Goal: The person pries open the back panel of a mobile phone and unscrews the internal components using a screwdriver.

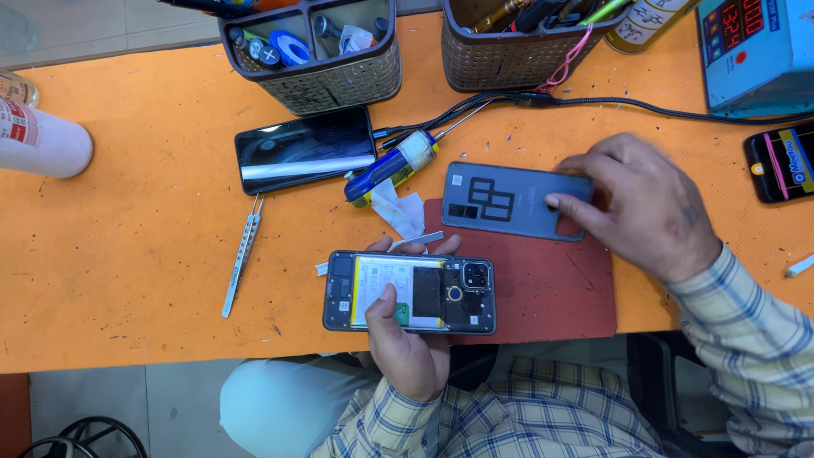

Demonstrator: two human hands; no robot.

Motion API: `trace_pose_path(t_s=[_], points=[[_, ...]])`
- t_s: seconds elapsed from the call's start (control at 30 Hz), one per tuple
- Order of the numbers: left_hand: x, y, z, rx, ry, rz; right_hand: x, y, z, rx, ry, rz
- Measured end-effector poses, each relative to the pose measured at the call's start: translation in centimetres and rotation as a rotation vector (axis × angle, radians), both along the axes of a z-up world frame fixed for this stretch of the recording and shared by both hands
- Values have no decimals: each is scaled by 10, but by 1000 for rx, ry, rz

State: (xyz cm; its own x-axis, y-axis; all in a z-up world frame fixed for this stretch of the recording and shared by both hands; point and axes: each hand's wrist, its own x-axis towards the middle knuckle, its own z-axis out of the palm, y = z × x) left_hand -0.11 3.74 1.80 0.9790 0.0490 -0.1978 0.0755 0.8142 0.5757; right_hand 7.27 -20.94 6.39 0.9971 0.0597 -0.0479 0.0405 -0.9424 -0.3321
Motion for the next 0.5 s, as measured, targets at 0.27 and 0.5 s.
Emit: trace_pose_path(t_s=[0.27, 0.5], points=[[-21, -29, -3, 193, -154, -63, -52, 39, 3, 492, -182, 530], [-46, -37, -4, 307, -252, -67, -75, 46, -12, 426, -6, 546]])
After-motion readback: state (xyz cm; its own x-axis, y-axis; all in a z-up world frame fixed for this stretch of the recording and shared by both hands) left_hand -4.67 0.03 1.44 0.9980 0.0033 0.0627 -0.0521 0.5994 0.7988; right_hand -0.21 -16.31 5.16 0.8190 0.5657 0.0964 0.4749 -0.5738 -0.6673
